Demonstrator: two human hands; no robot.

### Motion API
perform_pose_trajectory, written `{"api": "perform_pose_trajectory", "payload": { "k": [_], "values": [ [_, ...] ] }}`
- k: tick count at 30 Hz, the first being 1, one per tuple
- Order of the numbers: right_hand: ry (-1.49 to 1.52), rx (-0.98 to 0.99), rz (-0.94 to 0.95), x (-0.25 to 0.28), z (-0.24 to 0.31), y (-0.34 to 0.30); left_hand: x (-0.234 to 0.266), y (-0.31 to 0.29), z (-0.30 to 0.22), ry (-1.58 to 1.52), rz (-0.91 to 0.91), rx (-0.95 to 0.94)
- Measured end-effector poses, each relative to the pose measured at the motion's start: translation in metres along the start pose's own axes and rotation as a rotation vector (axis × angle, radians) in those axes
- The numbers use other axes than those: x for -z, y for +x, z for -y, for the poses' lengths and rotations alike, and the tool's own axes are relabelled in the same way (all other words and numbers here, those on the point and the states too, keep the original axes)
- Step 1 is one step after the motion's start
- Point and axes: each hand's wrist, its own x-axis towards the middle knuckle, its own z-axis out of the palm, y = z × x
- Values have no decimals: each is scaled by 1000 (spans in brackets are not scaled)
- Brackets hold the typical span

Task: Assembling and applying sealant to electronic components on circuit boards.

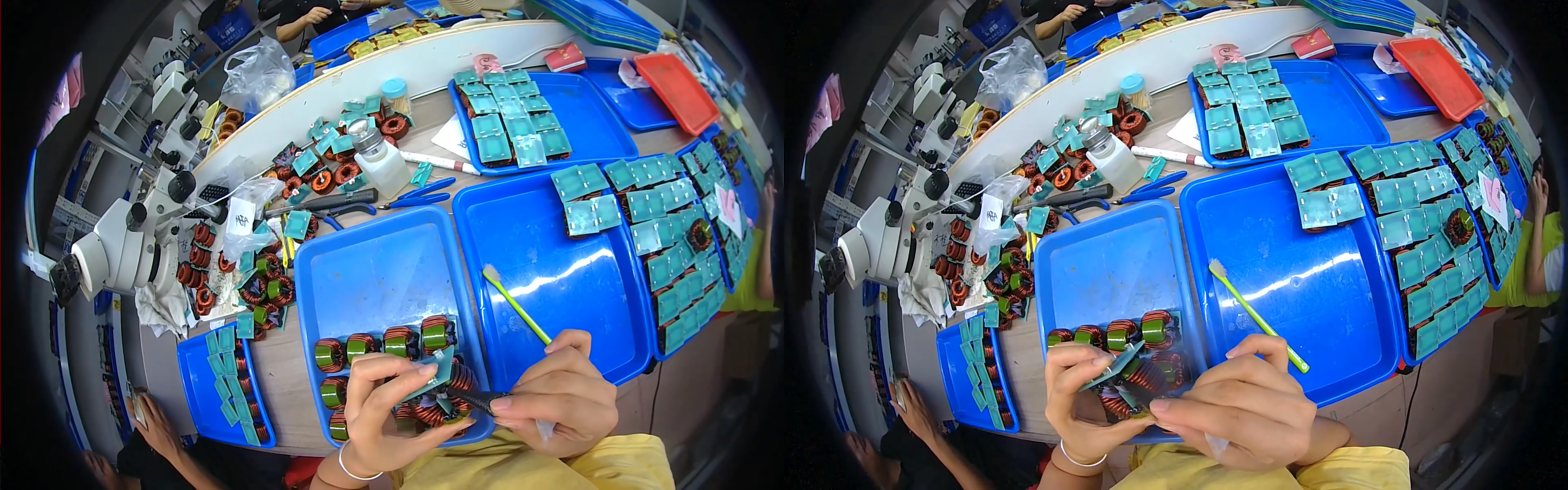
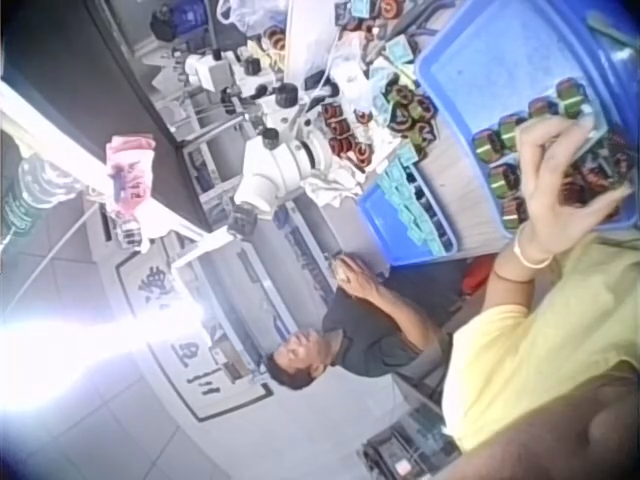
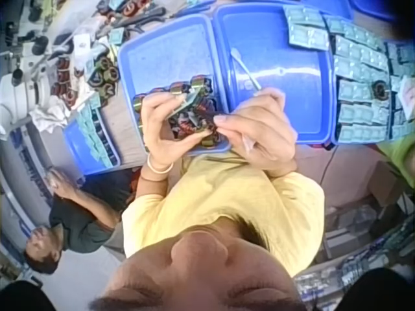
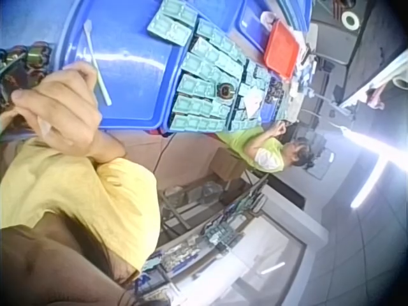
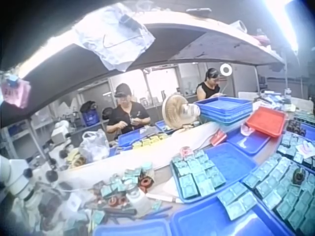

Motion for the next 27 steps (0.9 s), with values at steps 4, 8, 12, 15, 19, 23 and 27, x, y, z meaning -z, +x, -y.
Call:
{"api": "perform_pose_trajectory", "payload": {
  "k": [4, 8, 12, 15, 19, 23, 27],
  "values": [
    [-2, -9, 7, 1, 0, 0, 0, 0, 0, -23, 11, -1],
    [11, -4, -1, 0, -2, 1, 1, 0, 1, -17, 23, 7],
    [4, -35, -18, -2, -1, 0, 1, 1, 1, -18, 36, -1],
    [6, -74, -13, -1, 1, 0, 1, 1, 1, -26, 39, 9],
    [0, -67, -23, -2, -1, 1, 0, 0, 2, -50, 37, 12],
    [18, -15, 7, 1, -4, 2, 0, 0, 2, -58, 44, 18],
    [25, -22, 11, 1, -4, 2, 1, 0, 1, -48, 55, 22]
  ]
}}
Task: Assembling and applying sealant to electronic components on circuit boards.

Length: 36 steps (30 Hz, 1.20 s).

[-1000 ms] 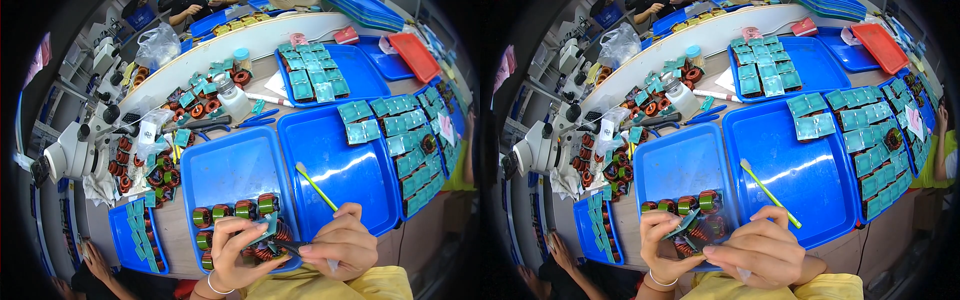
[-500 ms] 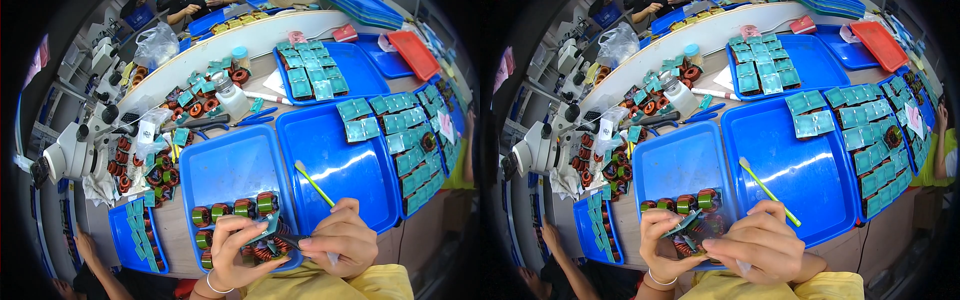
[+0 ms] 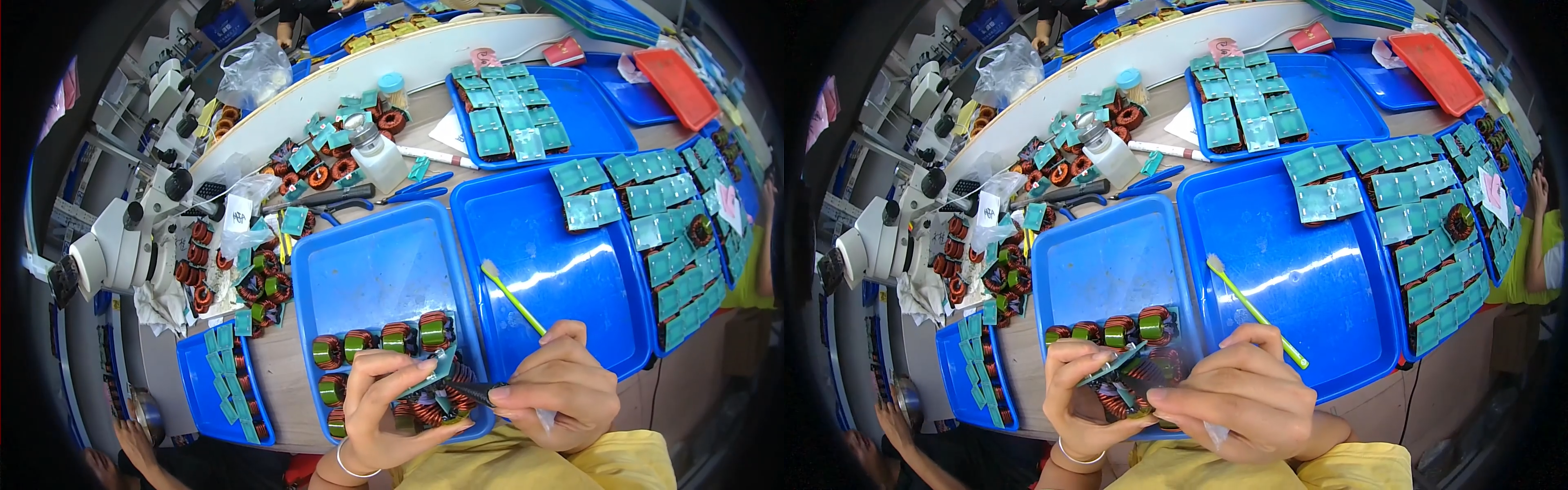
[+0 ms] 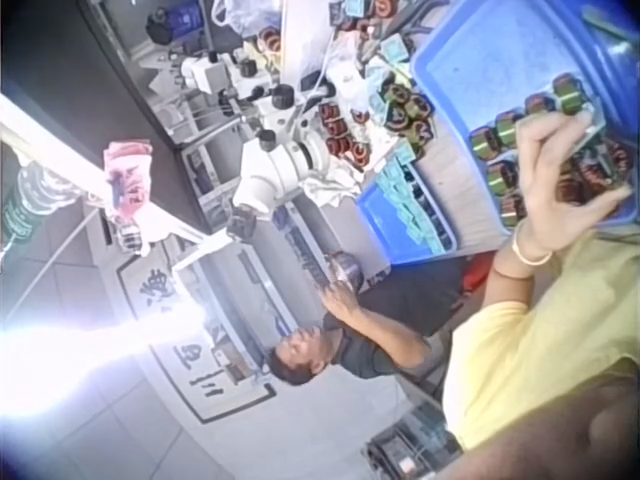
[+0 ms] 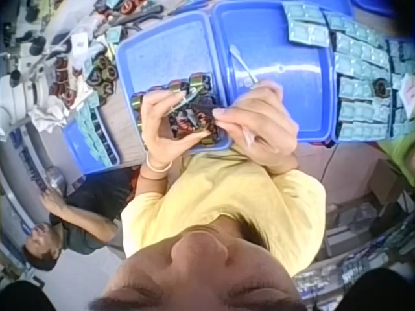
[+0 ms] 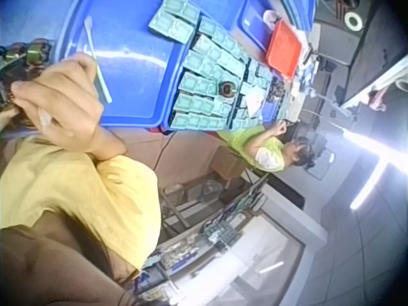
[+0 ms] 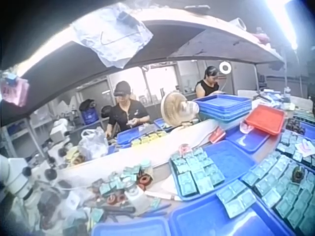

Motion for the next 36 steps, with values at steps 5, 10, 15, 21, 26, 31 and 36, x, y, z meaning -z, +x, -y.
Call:
{"api": "perform_pose_trajectory", "payload": {
  "k": [5, 10, 15, 21, 26, 31, 36],
  "values": [
    [10, 5, -14, -1, -1, 0, 1, 1, 0, 9, 8, -9],
    [28, -10, -3, -1, 0, -2, 3, 3, -4, 30, 12, 3],
    [18, -7, -1, -2, 0, 0, 3, 3, -4, 43, 12, -6],
    [24, -7, 3, -2, 0, -1, 3, 4, -4, 35, 9, -10],
    [9, -11, -5, -3, 0, 0, 3, 3, -3, 70, 4, -36],
    [28, -23, 16, -1, 1, -1, 2, 3, -3, 76, 1, -29],
    [19, -12, -9, -3, -1, -1, 2, 2, -3, 72, 1, -17]
  ]
}}
